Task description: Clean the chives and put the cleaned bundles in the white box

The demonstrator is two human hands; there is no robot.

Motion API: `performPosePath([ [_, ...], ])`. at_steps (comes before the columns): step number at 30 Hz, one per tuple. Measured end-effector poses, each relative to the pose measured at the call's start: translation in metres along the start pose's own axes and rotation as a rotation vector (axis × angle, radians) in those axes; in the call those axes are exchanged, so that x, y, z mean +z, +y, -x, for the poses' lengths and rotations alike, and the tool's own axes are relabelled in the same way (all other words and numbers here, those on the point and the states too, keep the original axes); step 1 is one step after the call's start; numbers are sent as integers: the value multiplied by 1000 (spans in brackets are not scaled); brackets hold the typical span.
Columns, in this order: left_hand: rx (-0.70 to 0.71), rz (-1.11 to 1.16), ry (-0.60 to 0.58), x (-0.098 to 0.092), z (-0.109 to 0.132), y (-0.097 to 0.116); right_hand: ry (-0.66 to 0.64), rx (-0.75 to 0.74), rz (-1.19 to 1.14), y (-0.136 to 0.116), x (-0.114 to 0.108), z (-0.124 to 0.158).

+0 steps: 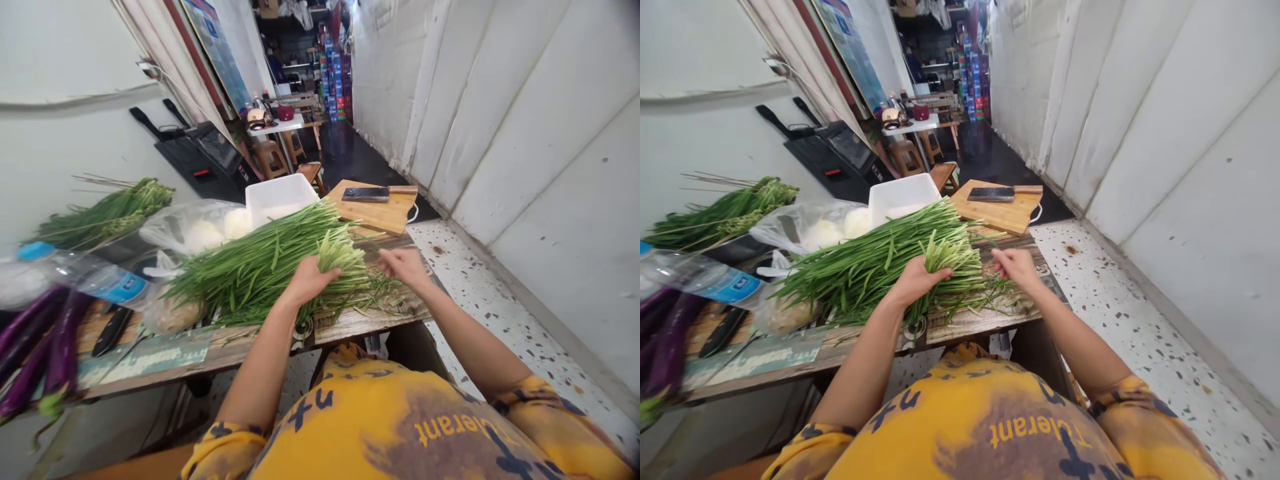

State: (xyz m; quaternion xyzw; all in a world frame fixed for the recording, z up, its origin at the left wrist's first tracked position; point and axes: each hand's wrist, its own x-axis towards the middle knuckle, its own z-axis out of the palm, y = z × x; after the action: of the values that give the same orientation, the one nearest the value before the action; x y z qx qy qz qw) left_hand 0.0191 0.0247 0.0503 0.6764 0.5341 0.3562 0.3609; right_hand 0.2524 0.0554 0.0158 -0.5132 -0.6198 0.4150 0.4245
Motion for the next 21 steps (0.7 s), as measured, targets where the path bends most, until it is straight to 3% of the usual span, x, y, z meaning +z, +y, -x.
performPosePath([
  [3,28,6,65,0,0,2,-172,-306,413,8,13,9],
  [5,34,-38,43,2,0,3,-206,-443,558,7,23,15],
  [8,82,-141,-22,4,1,5,-231,-550,633,-2,23,19],
  [11,126,-235,-55,5,-1,6,-277,-603,613,-19,7,18],
  [14,139,-237,-103,6,-2,4,-277,-521,447,-34,-9,18],
  [16,132,-197,-106,8,-2,2,-294,-354,272,-40,-9,20],
  [19,119,-150,-116,10,-2,-1,-298,-50,-28,-39,7,22],
  [21,116,-138,-138,10,-1,-1,-261,64,-205,-33,21,20],
])
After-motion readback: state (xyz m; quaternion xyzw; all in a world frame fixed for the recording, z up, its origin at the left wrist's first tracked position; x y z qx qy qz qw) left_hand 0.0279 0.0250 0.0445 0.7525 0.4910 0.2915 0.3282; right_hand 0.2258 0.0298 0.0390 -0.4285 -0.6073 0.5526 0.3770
